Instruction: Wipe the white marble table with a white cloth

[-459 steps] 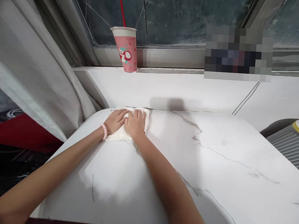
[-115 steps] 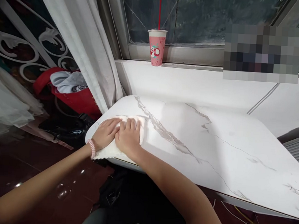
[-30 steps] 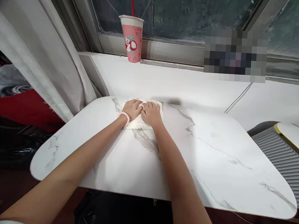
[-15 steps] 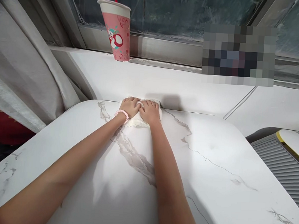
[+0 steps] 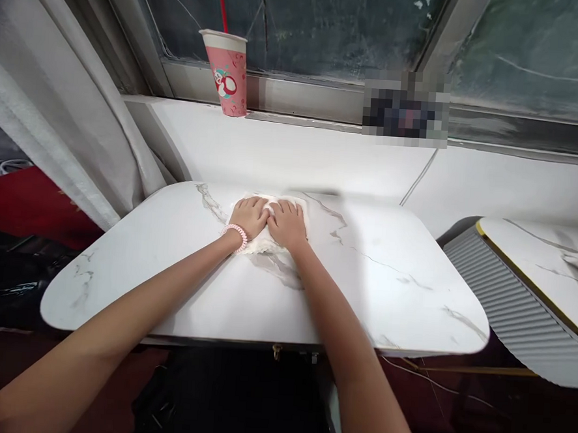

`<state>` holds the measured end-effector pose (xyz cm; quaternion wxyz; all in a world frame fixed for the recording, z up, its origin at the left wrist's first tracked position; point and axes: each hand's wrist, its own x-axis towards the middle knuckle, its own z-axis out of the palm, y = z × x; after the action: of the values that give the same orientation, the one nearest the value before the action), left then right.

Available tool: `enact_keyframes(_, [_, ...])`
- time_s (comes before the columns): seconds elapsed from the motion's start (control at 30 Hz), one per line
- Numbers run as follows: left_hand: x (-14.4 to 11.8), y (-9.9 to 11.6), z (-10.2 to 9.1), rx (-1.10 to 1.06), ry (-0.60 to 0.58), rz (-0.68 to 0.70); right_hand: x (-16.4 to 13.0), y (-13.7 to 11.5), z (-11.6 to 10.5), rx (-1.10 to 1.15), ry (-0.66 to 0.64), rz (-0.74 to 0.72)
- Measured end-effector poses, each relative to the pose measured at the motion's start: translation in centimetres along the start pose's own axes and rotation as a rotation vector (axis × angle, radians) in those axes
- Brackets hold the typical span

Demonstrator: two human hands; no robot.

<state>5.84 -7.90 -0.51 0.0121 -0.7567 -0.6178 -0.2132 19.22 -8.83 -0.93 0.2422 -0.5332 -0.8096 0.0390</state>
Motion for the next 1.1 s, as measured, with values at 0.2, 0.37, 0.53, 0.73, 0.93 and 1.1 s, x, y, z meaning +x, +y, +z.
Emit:
enact_keyframes(0.2, [-8.0, 3.4, -1.8, 0.083, 0.008, 0.041, -7.7, -2.1, -2.7, -0.048, -0.032, -0.037])
enact_keyframes(0.37, [-13.5, 6.3, -2.9, 0.099, -0.032, 0.140, -13.8, -2.6, -4.9, -0.086, -0.044, -0.079])
enact_keyframes(0.53, [-14.0, 9.2, -2.6, 0.065, -0.079, 0.165, -16.0, -0.6, -6.4, -0.101, -0.046, -0.076])
enact_keyframes(0.73, [-10.7, 10.9, -1.3, 0.016, -0.127, 0.162, -14.3, 2.7, -6.3, -0.114, -0.012, -0.045])
enact_keyframes(0.93, [-4.6, 9.5, 0.6, -0.033, -0.087, 0.093, -7.9, 5.9, -5.0, -0.108, -0.059, -0.049])
enact_keyframes(1.1, [0.8, 8.1, 2.2, -0.059, -0.048, 0.073, -2.4, 7.9, -4.0, -0.072, -0.083, 0.011])
